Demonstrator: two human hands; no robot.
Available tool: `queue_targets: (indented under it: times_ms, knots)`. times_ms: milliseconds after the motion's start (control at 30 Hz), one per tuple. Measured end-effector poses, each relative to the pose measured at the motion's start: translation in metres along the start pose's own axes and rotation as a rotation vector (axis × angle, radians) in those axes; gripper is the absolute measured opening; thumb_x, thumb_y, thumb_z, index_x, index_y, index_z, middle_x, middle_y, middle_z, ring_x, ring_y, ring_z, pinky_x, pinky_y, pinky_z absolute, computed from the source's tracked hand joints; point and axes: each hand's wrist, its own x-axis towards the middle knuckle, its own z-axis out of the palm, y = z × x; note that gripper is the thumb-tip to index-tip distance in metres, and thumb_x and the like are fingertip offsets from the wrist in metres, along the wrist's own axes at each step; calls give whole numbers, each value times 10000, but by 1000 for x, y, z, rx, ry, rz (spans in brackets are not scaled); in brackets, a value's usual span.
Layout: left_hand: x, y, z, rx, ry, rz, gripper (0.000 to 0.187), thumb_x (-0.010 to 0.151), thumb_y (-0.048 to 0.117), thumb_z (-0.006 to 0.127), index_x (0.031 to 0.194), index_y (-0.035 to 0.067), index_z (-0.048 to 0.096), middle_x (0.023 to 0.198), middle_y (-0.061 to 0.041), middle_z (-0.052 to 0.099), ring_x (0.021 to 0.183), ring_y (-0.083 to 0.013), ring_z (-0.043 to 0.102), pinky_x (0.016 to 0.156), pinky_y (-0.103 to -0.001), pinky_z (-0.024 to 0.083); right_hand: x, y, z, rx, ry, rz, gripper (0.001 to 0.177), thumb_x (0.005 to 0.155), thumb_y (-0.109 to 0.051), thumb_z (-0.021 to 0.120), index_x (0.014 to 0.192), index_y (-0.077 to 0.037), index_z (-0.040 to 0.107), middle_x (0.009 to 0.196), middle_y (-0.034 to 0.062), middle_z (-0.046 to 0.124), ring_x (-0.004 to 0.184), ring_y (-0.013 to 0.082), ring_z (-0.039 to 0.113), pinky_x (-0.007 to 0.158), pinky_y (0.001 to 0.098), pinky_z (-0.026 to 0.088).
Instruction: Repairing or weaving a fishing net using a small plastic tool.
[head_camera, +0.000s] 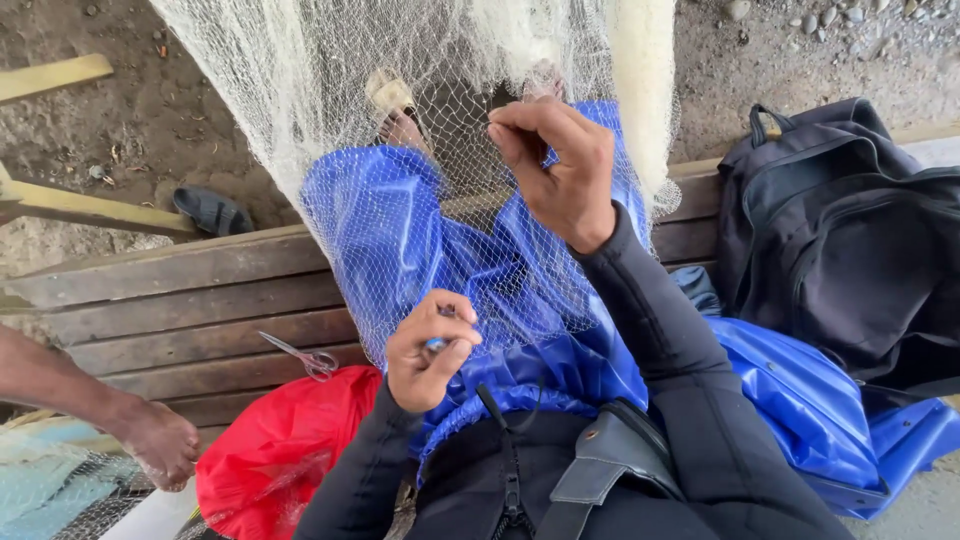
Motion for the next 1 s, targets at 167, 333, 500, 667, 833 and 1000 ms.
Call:
queue_targets:
  times_ms: [167, 333, 500, 667, 833, 1000]
  knots:
    - [1, 12, -11, -453, 141, 49, 150, 911, 150, 548, 875, 6, 562, 565, -56, 462, 446, -119, 417, 434, -242, 309, -8, 5, -3, 55, -4, 70, 31, 925, -8, 577, 955, -15, 586, 837, 103, 631, 680, 163, 581, 574, 242, 487]
    - [9, 27, -18, -463, 201, 130, 142, 874, 142, 590, 846, 7, 557, 509, -34, 354, 423, -116, 256, 434, -274, 237, -11, 8, -5, 130, -9, 84, 50, 939, -73, 573, 945, -25, 587, 817, 90, 624, 656, 144, 564, 564, 231, 473]
    - [8, 27, -26, -406, 207, 152, 139, 885, 158, 587, 906, 22, 569, 521, -11, 337, 431, -88, 252, 447, -257, 240, -9, 4, -8, 239, -8, 123, 93, 942, -116, 571, 928, -25, 588, 750, 74, 594, 617, 132, 534, 533, 221, 439]
    - [27, 44, -22, 112, 211, 68, 365, 931, 321, 460, 807, -12, 544, 565, -30, 416, 450, -87, 309, 437, -237, 246, -8, -5, -14, 267, 4, 141, 131, 951, -132, 545, 885, -21, 569, 750, 79, 575, 595, 121, 461, 527, 228, 382]
    - [19, 22, -25, 284, 224, -1, 454, 990, 332, 337, 1223, -28, 486, 1042, -137, 451, 568, -99, 407, 555, -234, 406, -11, -11, -15, 198, 22, 102, 116, 940, -93, 548, 892, 8, 580, 814, 117, 605, 661, 175, 549, 584, 268, 462]
    - [42, 28, -23, 488, 146, 87, 333, 1014, 149, 348, 1292, -16, 430, 987, -135, 586, 821, -175, 592, 777, -304, 524, -14, -15, -13, 248, 39, 118, 132, 942, -105, 546, 911, 17, 584, 795, 107, 596, 609, 157, 531, 537, 255, 449]
